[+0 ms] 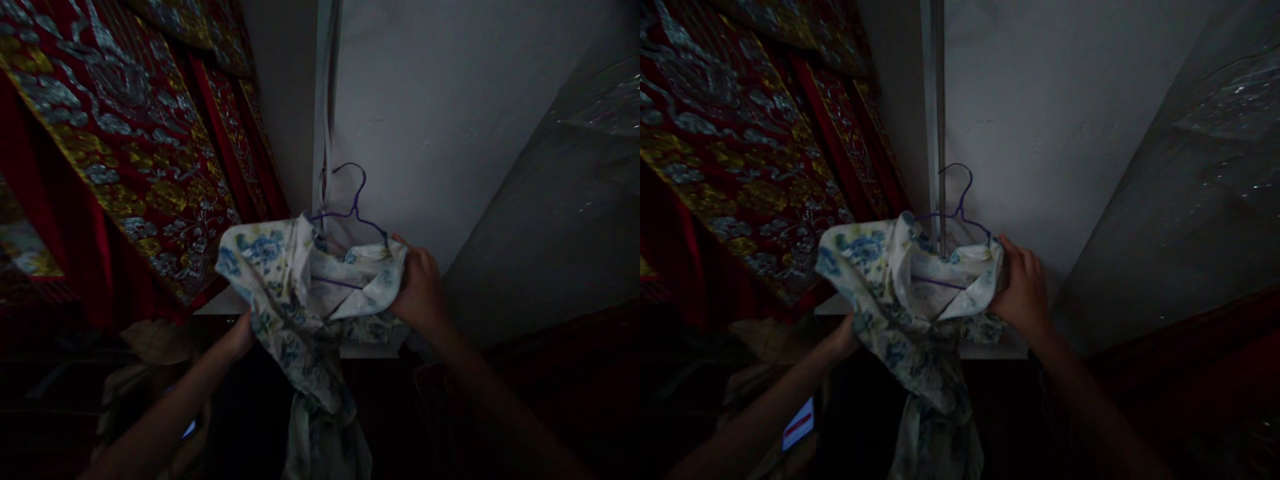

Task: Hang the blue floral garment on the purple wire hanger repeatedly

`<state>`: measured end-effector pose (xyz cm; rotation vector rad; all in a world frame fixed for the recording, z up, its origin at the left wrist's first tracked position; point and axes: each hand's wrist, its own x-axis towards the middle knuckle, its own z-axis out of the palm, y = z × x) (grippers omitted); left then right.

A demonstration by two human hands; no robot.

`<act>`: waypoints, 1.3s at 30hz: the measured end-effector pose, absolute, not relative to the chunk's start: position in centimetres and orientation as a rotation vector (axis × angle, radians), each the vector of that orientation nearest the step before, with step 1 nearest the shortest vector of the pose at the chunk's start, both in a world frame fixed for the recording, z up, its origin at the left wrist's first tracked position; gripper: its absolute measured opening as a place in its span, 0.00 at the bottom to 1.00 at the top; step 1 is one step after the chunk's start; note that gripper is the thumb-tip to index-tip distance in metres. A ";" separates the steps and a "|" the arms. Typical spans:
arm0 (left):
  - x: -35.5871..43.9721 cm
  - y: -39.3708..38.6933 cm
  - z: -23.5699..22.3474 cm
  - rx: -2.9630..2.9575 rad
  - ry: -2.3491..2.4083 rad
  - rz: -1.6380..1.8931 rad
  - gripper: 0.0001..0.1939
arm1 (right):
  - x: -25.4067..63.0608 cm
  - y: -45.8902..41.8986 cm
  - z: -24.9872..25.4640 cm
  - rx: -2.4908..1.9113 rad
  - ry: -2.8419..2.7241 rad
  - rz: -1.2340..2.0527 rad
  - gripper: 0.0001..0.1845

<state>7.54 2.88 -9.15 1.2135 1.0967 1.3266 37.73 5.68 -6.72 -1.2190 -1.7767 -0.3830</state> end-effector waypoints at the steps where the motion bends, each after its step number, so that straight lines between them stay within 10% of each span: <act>1: 7.1 2.7 -10.4 1.145 1.062 1.294 0.36 | 38.5 6.3 -5.9 -1.247 -1.760 -0.406 0.43; 11: 8.7 2.5 -15.9 0.872 1.181 1.653 0.24 | 37.0 6.3 -0.5 -0.971 -2.061 -0.329 0.48; 19: 11.4 -2.1 -19.7 0.424 1.211 1.619 0.25 | 29.1 -2.9 -14.4 -1.116 -1.143 0.571 0.14; 24: 13.1 -3.5 -19.6 0.508 1.203 1.562 0.24 | 24.7 -3.1 -19.3 -1.136 -1.081 1.134 0.25; 34: 13.1 -5.2 -20.7 1.145 1.620 2.042 0.28 | 25.6 -4.2 -17.1 -1.145 -0.944 1.259 0.21; 39: 14.7 -4.5 -21.0 1.493 1.219 1.456 0.11 | 25.2 -4.9 -17.0 -1.097 -1.018 1.358 0.19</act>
